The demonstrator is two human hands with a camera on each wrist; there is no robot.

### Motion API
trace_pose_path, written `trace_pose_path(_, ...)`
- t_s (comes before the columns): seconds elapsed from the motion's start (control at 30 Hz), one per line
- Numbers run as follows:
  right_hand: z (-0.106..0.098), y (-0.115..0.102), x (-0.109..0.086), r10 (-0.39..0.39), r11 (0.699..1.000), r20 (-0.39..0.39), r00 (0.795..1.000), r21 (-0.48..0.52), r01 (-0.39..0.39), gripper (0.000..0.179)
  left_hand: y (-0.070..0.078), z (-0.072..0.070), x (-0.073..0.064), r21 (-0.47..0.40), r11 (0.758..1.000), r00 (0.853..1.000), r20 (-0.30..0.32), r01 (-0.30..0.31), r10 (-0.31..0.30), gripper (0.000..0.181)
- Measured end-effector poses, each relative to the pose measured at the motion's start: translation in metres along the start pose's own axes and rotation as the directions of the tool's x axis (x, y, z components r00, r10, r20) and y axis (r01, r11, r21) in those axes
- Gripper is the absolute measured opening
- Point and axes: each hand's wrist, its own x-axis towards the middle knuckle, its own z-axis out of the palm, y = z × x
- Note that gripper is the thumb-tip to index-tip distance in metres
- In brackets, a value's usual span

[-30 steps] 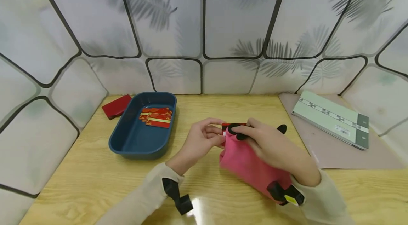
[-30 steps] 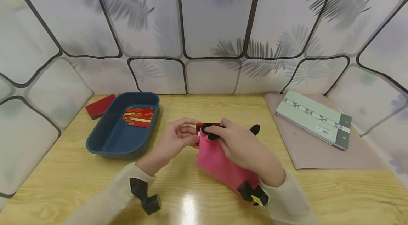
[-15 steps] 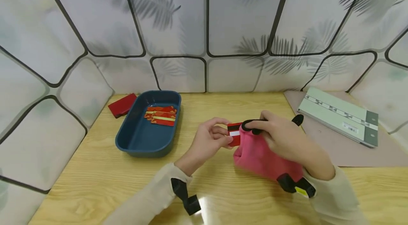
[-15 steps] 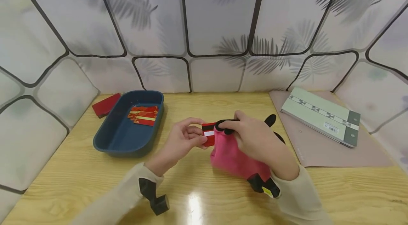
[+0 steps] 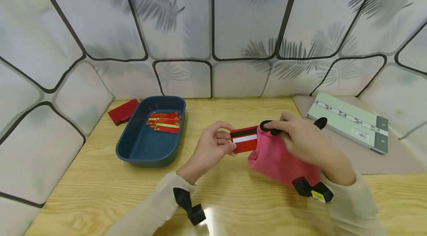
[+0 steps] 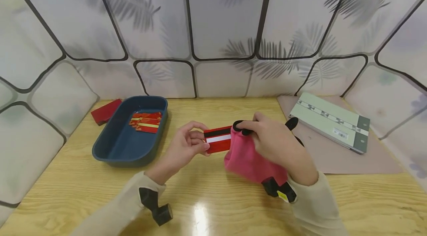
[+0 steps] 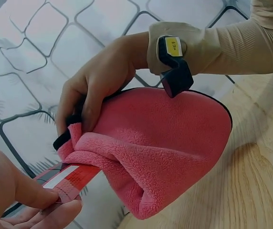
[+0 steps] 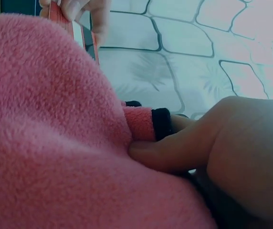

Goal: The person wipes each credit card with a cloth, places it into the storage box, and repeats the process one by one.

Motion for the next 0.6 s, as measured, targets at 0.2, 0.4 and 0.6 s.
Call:
trace_pose_path(0.2,-0.004,0.004,0.000,0.060,0.997,0.012,0.998,-0.039,-0.059,0.034,-0.001,-0.005,-0.001,-0.007,1.000,0.999,-0.046,-0.014,0.013,0.038)
trace_pose_path(0.4,-0.007,0.008,-0.002,0.162,0.979,0.014,0.987,-0.127,-0.159,0.037,-0.006,-0.005,0.001,-0.050,0.999,0.984,-0.180,-0.020,0.011,0.037)
trace_pose_path(0.6,-0.011,0.009,-0.008,0.170,0.975,0.013,0.985,-0.145,-0.166,0.037,-0.010,-0.002,0.005,-0.091,0.993,0.963,-0.264,-0.074,0.048,0.040)
